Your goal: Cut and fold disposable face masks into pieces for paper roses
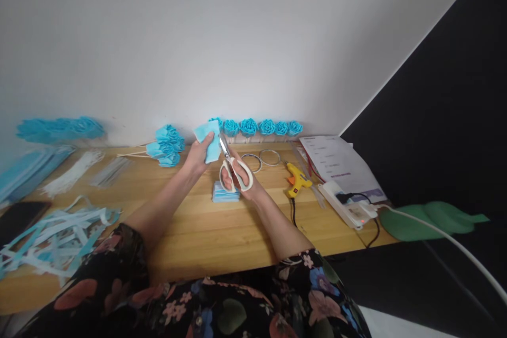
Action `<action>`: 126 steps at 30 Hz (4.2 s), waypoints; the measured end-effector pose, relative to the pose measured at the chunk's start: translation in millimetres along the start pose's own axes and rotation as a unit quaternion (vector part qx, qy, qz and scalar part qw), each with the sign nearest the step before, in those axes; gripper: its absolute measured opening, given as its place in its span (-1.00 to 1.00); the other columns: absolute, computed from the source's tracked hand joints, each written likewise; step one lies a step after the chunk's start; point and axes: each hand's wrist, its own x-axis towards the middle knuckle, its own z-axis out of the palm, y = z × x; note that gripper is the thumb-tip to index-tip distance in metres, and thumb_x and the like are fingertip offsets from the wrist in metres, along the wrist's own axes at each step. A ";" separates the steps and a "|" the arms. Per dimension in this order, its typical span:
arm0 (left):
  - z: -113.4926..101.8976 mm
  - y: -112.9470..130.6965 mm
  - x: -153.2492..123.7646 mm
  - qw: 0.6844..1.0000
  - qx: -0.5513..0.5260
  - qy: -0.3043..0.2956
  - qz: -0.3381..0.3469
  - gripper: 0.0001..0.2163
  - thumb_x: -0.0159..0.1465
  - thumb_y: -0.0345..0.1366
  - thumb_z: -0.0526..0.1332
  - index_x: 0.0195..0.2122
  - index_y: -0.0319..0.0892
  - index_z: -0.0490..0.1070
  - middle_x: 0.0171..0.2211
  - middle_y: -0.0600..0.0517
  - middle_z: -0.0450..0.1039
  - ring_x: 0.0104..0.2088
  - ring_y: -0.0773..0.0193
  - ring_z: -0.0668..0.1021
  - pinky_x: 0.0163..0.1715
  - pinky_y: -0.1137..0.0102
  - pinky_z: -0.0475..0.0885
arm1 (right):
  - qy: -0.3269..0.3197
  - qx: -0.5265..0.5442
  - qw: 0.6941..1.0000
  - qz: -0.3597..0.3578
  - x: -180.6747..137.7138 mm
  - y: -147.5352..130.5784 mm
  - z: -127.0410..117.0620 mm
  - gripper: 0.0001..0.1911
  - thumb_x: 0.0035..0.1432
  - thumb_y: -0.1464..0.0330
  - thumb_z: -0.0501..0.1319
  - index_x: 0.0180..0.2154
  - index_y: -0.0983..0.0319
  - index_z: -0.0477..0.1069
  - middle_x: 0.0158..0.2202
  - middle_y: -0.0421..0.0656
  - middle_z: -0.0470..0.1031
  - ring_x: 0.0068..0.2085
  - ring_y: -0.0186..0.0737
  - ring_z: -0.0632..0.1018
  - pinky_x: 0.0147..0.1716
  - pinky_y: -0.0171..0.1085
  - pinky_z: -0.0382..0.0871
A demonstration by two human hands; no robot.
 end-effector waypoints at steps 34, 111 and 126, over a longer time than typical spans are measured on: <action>-1.4 -4.3 -1.7 1.000 0.028 -0.014 0.002 -0.53 -0.18 -0.08 0.58 -0.36 -0.24 0.50 -0.49 0.08 0.55 -0.54 0.37 0.50 -0.45 0.46 0.42 | 0.021 0.004 1.000 -0.003 0.6 -3.2 0.2 -0.43 0.16 -0.04 0.29 0.06 0.13 0.27 -0.47 -0.30 0.39 -0.58 -0.37 0.31 -0.62 -0.34 0.19; 7.0 -13.6 -17.1 0.996 0.060 -0.043 -0.048 -0.46 -0.22 0.00 0.58 -0.38 -0.25 0.44 -0.55 0.08 0.52 -0.60 0.38 0.48 -0.54 0.46 0.42 | 0.092 0.054 0.994 -0.029 6.0 -1.4 0.2 -0.54 0.10 -0.05 0.34 -0.19 0.15 0.37 -0.53 -0.31 0.29 -0.59 -0.42 0.22 -0.64 -0.39 0.10; 3.4 -20.5 -25.4 0.981 0.115 -0.134 -0.080 -0.51 0.01 0.05 0.47 -0.28 -0.25 0.40 -0.58 0.00 0.53 -0.61 0.25 0.55 -0.56 0.41 0.47 | 0.091 0.072 0.992 -0.058 3.3 -5.5 -4.6 -0.52 0.09 -0.09 0.32 -0.29 0.16 0.32 -0.49 -0.29 0.31 -0.57 -0.41 0.26 -0.60 -0.34 0.19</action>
